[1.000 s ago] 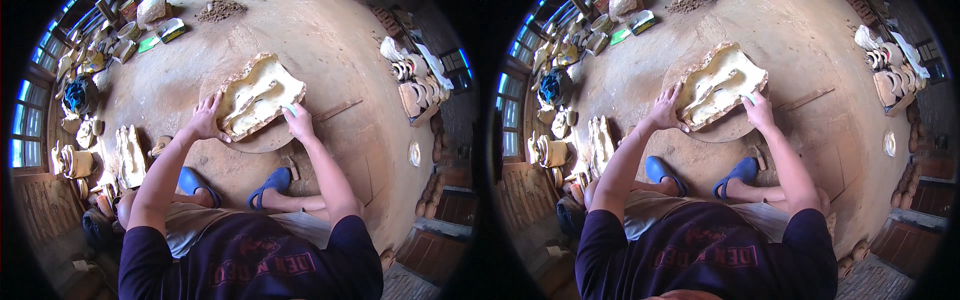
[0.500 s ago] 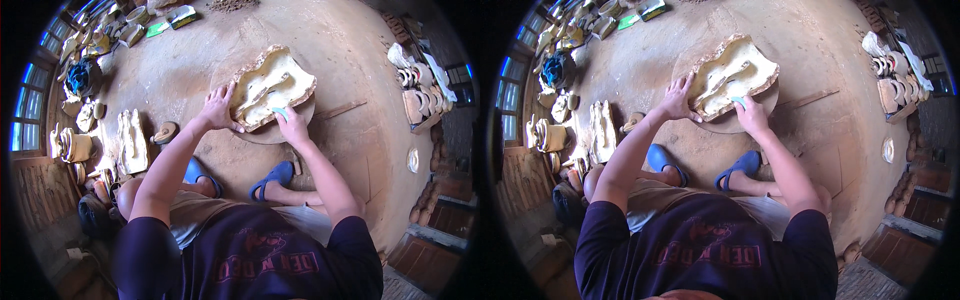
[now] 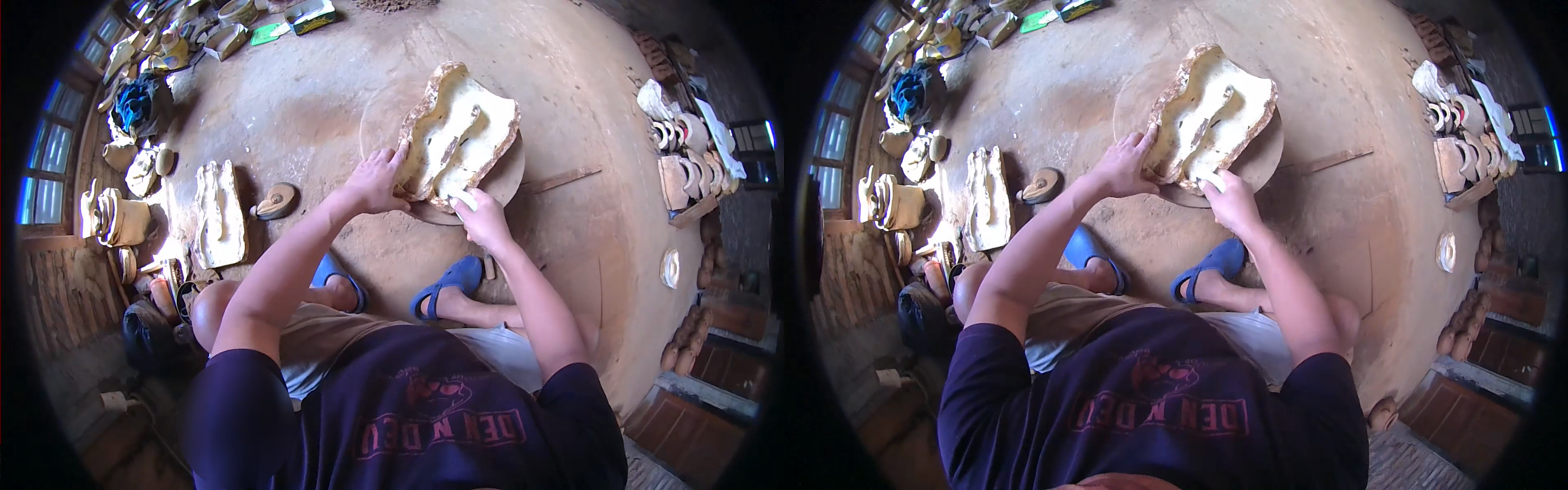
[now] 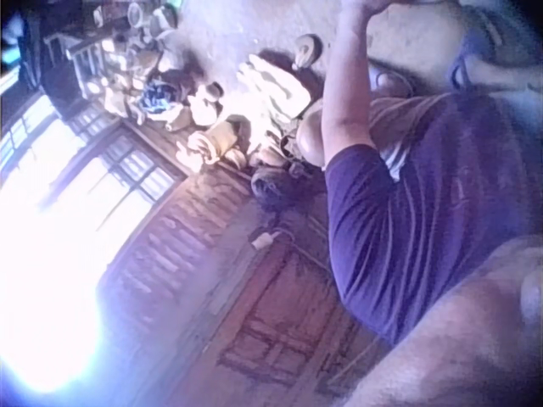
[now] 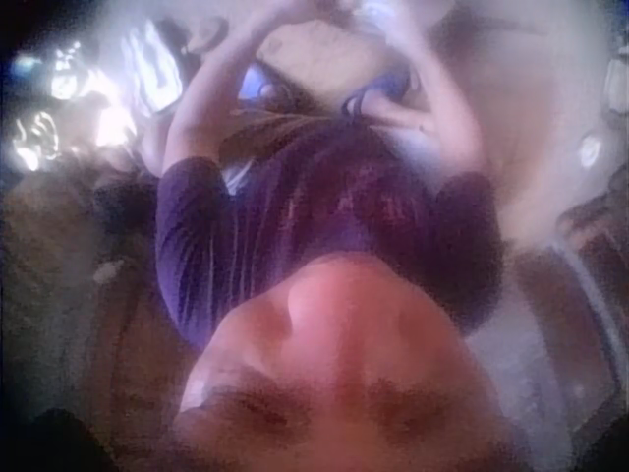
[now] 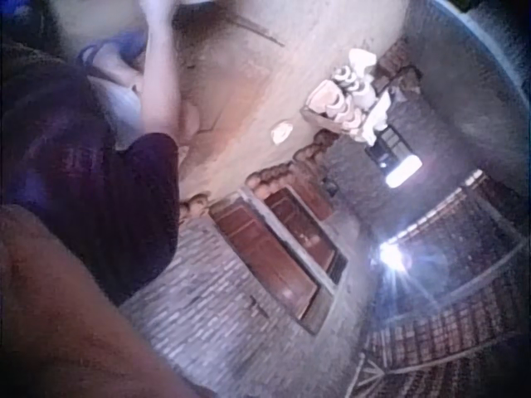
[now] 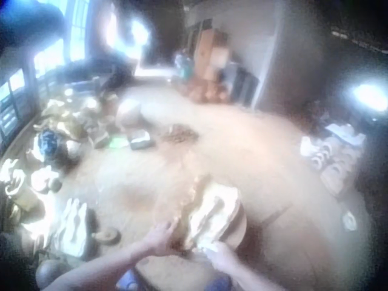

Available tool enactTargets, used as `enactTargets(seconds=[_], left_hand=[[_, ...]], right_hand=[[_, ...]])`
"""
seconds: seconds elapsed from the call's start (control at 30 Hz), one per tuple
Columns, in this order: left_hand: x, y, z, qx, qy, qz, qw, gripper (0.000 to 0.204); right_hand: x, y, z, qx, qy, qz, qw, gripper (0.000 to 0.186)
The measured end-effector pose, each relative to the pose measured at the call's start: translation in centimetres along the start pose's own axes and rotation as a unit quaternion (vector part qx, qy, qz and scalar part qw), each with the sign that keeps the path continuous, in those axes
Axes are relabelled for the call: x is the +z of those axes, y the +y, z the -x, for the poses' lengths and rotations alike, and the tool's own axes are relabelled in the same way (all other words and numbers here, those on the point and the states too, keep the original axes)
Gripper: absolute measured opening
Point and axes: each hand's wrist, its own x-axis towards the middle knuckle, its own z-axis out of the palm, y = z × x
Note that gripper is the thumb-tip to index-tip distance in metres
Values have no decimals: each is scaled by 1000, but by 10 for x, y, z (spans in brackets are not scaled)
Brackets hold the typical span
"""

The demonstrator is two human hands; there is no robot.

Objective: The person forms a clay sculpture by hand and then cleans a plaster mold using a small scraper tool.

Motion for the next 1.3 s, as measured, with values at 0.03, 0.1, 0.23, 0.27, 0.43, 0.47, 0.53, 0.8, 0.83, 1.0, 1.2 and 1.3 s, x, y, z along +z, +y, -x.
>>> enactTargets(seconds=[0.03, 0.1, 0.23, 0.27, 0.43, 0.47, 0.53, 0.8, 0.83, 1.0, 1.2, 1.3], left_hand=[[0, -3, 2, 26, -6, 4, 1000, 129], [-4, -1, 5, 31, -26, 35, 999, 125], [-7, -6, 5, 42, -104, 106, 988, 126], [-6, -6, 4, 43, -103, 107, 988, 126], [17, 1, 5, 52, 82, 0, 995, 143], [22, 4, 6, 41, 63, -11, 997, 142], [36, 12, 6, 35, 81, -16, 996, 141], [43, 30, 6, 5, 71, -27, 997, 135], [42, 28, 6, 12, 69, -34, 997, 135], [35, 11, 4, 38, 66, -48, 996, 137], [25, 3, -1, 58, 55, -27, 996, 138], [25, 2, 0, 57, 54, -19, 997, 137]], right_hand=[[-1, 0, 8, 13, 30, 35, 999, 24], [-4, 19, 24, -59, -6, 93, 994, 25], [3, 40, 64, -157, -114, 237, 952, 31], [1, 36, 64, -116, -55, 201, 971, 30], [-35, 31, 2, -38, 89, -55, 994, 32], [-41, 24, -12, -34, 99, -42, 994, 33], [-53, 13, -40, -56, 117, 5, 991, 34], [-71, -23, -133, -197, 77, 171, 962, 34], [-74, -24, -139, -202, 44, 187, 960, 36], [-81, -17, -143, -257, -39, 251, 932, 41], [-69, -8, -105, -218, -68, 261, 938, 36], [-68, -14, -87, -160, -112, 277, 941, 35]])
